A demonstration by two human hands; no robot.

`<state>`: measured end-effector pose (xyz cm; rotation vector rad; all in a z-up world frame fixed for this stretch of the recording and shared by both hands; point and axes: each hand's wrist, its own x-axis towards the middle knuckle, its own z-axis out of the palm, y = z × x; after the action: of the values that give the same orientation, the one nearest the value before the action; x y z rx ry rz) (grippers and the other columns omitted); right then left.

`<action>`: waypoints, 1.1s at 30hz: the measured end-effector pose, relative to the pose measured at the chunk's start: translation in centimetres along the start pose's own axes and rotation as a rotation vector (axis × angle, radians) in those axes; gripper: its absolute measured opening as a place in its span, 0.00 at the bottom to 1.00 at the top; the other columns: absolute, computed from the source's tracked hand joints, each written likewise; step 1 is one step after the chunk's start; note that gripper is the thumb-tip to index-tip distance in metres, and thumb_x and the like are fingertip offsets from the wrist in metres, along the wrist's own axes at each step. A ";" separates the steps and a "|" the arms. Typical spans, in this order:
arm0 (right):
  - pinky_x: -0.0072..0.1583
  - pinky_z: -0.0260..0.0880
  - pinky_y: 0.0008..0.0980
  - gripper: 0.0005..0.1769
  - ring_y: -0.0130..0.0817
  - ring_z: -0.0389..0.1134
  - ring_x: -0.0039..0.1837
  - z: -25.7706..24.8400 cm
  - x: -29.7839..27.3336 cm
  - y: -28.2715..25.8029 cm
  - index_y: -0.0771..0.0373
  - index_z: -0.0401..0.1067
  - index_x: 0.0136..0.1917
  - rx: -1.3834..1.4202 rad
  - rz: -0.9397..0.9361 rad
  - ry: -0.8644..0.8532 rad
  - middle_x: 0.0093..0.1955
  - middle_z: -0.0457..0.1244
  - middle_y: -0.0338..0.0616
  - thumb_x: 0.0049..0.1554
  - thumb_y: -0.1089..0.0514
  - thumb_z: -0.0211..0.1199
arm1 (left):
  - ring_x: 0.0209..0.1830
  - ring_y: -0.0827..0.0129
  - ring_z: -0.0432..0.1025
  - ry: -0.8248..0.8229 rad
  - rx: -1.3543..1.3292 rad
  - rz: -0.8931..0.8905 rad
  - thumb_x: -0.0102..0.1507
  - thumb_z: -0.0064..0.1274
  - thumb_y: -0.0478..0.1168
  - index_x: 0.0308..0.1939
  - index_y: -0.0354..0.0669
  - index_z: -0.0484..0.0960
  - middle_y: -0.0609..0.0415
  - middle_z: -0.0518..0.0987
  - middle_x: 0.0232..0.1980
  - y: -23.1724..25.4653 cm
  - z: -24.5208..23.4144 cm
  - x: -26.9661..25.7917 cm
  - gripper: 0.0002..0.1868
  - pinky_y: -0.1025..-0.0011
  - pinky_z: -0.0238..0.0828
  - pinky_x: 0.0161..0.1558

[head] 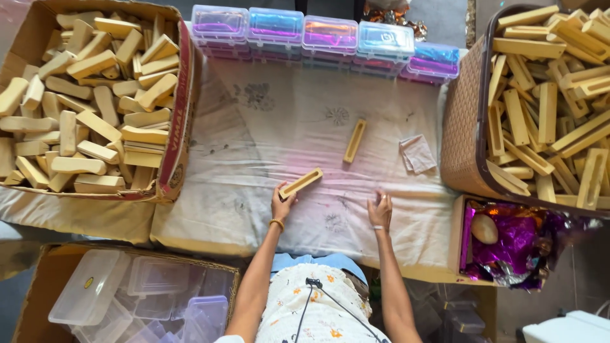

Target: The person wipes and polishes rectangular wooden blocks with a cloth by hand, handling the blocks one at a time and placing them into a small plastic case.

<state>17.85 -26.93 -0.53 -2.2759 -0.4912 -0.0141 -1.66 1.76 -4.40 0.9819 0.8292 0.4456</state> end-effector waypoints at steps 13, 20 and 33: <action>0.76 0.49 0.55 0.19 0.66 0.44 0.81 -4.3 12.4 5.7 0.45 0.78 0.57 -0.507 0.011 0.066 0.81 0.45 0.67 0.52 0.48 0.75 | 0.44 0.68 0.82 0.089 0.078 -0.031 0.62 0.60 0.28 0.61 0.44 0.75 0.52 0.84 0.49 1.8 0.8 -2.5 0.23 0.73 0.83 0.40; 0.77 0.45 0.63 0.27 0.65 0.40 0.83 -4.7 14.3 9.1 0.48 0.75 0.65 -0.592 0.020 -0.073 0.84 0.43 0.67 0.57 0.39 0.71 | 0.44 0.68 0.82 0.114 0.063 -0.023 0.63 0.60 0.28 0.62 0.42 0.75 0.52 0.83 0.49 1.7 0.5 -3.2 0.24 0.73 0.83 0.40; 0.57 0.71 0.40 0.19 0.45 0.73 0.55 -4.2 13.8 0.4 0.62 0.80 0.56 -0.043 0.107 0.340 0.53 0.72 0.50 0.55 0.51 0.76 | 0.46 0.70 0.81 0.121 0.037 -0.046 0.64 0.59 0.30 0.63 0.44 0.74 0.53 0.83 0.51 3.9 1.7 -3.6 0.24 0.74 0.81 0.40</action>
<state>31.37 -25.41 4.37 -2.2762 -0.1921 -0.3546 -2.42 0.36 0.91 0.9753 0.9703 0.4549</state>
